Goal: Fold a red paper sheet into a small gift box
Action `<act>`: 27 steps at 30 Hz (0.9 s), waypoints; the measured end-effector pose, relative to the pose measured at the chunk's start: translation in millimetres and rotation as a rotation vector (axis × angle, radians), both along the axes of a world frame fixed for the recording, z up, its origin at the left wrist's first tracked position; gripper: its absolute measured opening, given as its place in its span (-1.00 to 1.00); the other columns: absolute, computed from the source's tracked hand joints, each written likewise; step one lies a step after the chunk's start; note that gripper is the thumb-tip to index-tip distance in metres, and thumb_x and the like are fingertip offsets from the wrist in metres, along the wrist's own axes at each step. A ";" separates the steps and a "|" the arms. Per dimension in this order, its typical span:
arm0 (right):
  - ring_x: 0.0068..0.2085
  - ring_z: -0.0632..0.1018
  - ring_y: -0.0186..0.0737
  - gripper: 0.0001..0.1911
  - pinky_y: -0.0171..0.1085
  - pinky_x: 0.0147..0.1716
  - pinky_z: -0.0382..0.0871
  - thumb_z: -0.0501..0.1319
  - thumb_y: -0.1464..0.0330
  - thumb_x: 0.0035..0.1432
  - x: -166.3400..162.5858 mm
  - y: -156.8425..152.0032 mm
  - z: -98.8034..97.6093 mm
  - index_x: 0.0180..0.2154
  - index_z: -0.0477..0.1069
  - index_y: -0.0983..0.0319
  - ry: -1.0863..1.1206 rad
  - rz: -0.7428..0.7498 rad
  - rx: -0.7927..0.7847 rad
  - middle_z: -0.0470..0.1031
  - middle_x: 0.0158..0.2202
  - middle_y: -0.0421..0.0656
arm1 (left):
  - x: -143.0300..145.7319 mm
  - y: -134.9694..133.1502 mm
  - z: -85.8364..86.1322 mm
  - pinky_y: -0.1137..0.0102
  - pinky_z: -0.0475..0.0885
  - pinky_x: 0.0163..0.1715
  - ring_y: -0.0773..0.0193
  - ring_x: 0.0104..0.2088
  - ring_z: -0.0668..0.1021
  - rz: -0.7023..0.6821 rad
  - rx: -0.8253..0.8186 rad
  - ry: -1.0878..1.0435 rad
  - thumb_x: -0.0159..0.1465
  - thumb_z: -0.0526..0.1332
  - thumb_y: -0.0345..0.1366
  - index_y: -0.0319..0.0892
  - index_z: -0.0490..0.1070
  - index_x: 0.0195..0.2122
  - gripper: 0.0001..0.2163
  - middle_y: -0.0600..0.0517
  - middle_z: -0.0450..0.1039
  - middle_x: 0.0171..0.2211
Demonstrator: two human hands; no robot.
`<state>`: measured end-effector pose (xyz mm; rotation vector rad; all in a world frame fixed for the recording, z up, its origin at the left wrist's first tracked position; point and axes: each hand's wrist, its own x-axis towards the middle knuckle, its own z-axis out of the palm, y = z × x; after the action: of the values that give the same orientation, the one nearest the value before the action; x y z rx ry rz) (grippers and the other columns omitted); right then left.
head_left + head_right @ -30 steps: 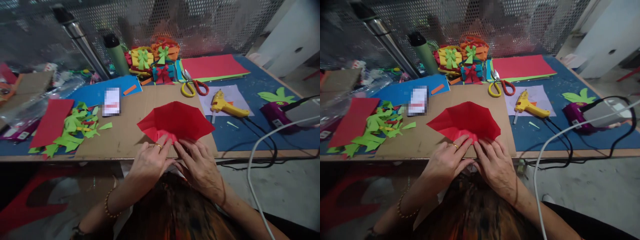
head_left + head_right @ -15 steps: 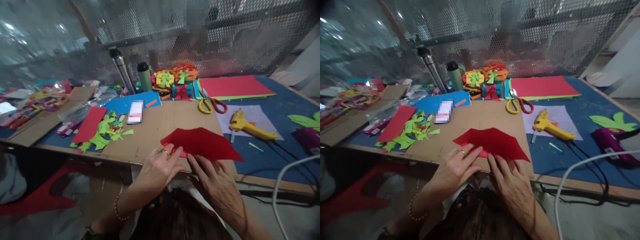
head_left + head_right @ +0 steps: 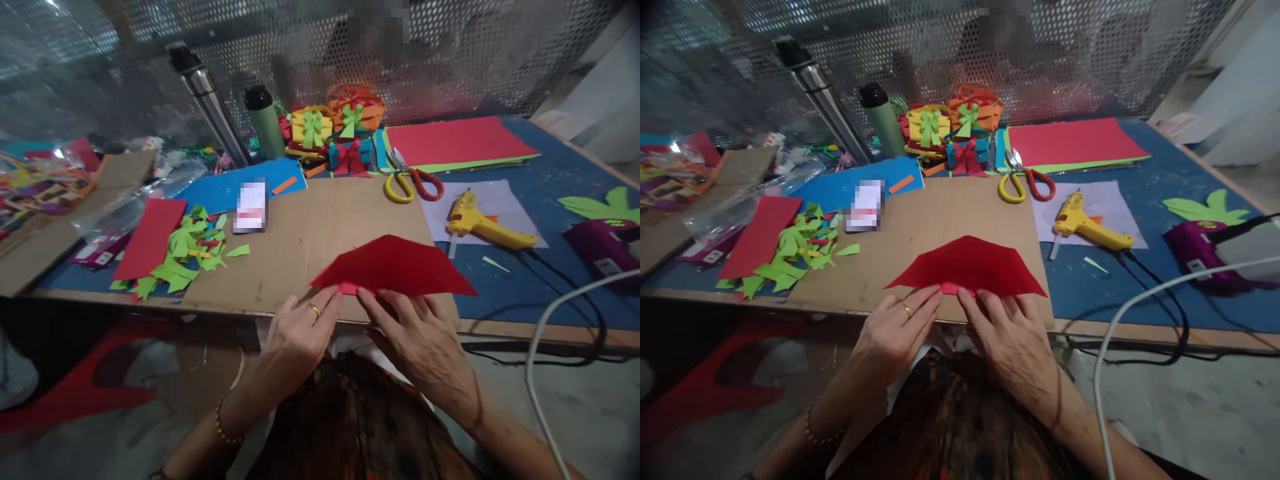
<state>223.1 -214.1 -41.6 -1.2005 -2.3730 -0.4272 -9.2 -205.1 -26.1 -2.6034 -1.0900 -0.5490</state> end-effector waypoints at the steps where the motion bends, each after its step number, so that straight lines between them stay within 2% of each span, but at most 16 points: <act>1: -0.10 0.52 -0.05 -0.55 -0.08 -0.11 0.27 0.12 0.35 0.43 0.1 0.2 0.8 0.28 0.35 0.33 -0.004 0.000 -0.001 0.57 -0.05 0.05 | 0.7 -0.4 0.5 0.27 0.50 -0.14 0.15 0.06 0.65 0.010 -0.003 0.007 0.44 0.13 -0.49 -0.33 0.38 0.28 -0.60 -0.27 0.54 0.17; 5: -0.11 0.51 -0.05 -0.56 -0.07 -0.11 0.27 0.14 0.34 0.43 0.6 1.4 2.6 0.26 0.37 0.34 -0.009 0.007 -0.017 0.56 -0.06 0.05 | 5.8 -2.8 4.0 0.28 0.47 -0.13 0.17 0.00 0.66 0.073 -0.013 0.023 0.47 0.15 -0.42 -0.32 0.40 0.26 -0.65 -0.22 0.59 0.12; 9: -0.14 0.50 -0.05 -0.53 -0.08 -0.14 0.27 0.15 0.32 0.42 0.7 3.1 3.8 0.27 0.34 0.35 -0.002 0.019 -0.029 0.56 -0.06 0.03 | 11.5 -2.6 7.6 0.28 0.48 -0.06 0.17 0.01 0.66 0.094 -0.037 0.059 0.48 0.19 -0.19 -0.27 0.40 0.28 -0.59 -0.20 0.57 0.15; 11: -0.17 0.49 -0.06 -0.53 -0.08 -0.16 0.26 0.16 0.30 0.42 0.1 3.4 4.5 0.27 0.34 0.35 -0.003 0.017 -0.032 0.55 -0.07 0.03 | 14.1 -2.7 8.7 0.26 0.49 -0.05 0.14 -0.02 0.67 0.105 -0.029 0.090 0.46 0.21 -0.13 -0.29 0.43 0.25 -0.56 -0.19 0.57 0.15; 15: -0.18 0.48 -0.08 -0.54 -0.08 -0.15 0.25 0.17 0.30 0.41 -2.1 3.0 5.6 0.25 0.36 0.35 -0.004 -0.011 -0.057 0.55 -0.06 0.01 | 19.8 -5.9 9.6 0.24 0.49 -0.06 0.12 -0.03 0.68 0.134 0.023 0.097 0.50 0.14 -0.16 -0.38 0.47 0.20 -0.59 -0.23 0.58 0.14; 19: -0.13 0.47 -0.06 -0.52 -0.08 -0.12 0.25 0.21 0.31 0.39 -3.0 3.1 6.4 0.26 0.34 0.36 -0.007 -0.017 -0.070 0.53 -0.03 0.01 | 26.7 -9.1 9.7 0.26 0.47 -0.08 0.15 0.05 0.64 0.135 0.035 0.085 0.52 0.13 -0.24 -0.35 0.42 0.25 -0.62 -0.23 0.49 0.23; 24: -0.12 0.45 -0.03 -0.45 -0.08 -0.10 0.24 0.23 0.21 0.39 -0.9 2.9 6.7 0.28 0.32 0.37 -0.030 -0.004 -0.089 0.52 -0.02 0.02 | 30.5 -7.4 6.1 0.25 0.46 -0.15 0.21 -0.25 0.67 0.095 0.078 0.119 0.51 0.15 -0.22 -0.38 0.47 0.21 -0.62 -0.26 0.49 0.22; 27: -0.08 0.45 -0.01 -0.44 -0.08 -0.07 0.23 0.25 0.24 0.37 0.3 1.4 6.6 0.30 0.30 0.35 -0.033 -0.004 -0.107 0.52 0.00 0.01 | 28.7 -7.4 3.5 0.24 0.45 -0.22 0.24 -0.33 0.64 0.100 0.054 0.140 0.51 0.15 -0.22 -0.38 0.45 0.23 -0.61 -0.24 0.49 0.23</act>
<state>223.4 -212.6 -35.1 -1.2551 -2.4494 -0.3273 19.5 -212.5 -22.5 -2.4832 -1.1362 -0.3631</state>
